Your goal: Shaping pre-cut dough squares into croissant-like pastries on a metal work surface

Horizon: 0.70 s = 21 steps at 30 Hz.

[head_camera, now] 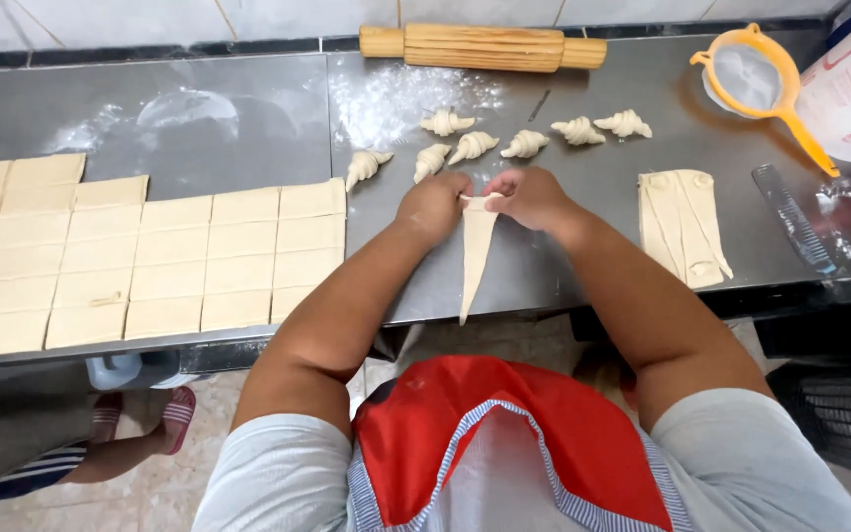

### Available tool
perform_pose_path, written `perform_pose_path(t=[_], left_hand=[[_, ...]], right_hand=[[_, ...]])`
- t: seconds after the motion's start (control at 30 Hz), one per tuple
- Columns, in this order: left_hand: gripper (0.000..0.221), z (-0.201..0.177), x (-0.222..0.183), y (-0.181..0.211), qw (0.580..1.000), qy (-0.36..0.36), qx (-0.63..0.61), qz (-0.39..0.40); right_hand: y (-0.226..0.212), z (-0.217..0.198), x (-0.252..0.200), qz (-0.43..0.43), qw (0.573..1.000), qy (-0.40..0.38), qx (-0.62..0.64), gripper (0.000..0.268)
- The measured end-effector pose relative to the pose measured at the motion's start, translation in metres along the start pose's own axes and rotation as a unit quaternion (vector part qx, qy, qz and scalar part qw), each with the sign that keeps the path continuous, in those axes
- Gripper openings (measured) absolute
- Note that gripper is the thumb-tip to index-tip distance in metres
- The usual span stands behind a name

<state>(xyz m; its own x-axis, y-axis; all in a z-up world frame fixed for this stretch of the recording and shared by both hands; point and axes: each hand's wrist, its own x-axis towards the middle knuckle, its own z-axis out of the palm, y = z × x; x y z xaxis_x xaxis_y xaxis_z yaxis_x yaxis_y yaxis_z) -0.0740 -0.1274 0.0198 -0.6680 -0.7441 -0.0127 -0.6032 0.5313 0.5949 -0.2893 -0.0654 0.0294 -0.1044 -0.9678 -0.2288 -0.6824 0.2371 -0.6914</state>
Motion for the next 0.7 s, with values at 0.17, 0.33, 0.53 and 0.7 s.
perform_pose_path(t=[0.17,0.33,0.53,0.7], left_hand=[[0.005,0.019,0.006,-0.018,0.983,0.098,0.127,0.092],[0.01,0.053,0.019,-0.054,0.91,0.245,0.272,0.194],[0.039,0.016,-0.03,-0.023,0.922,0.109,0.322,0.186],[0.068,-0.018,-0.052,0.019,0.946,-0.062,0.307,0.084]], right_hand=[[0.011,0.002,0.001,-0.019,0.993,0.052,-0.1,0.024],[0.07,0.019,0.016,-0.347,0.882,0.188,-0.258,0.018],[0.047,0.002,-0.051,-0.279,0.894,0.105,-0.334,0.064],[0.023,0.009,-0.08,-0.227,0.905,0.093,-0.347,0.085]])
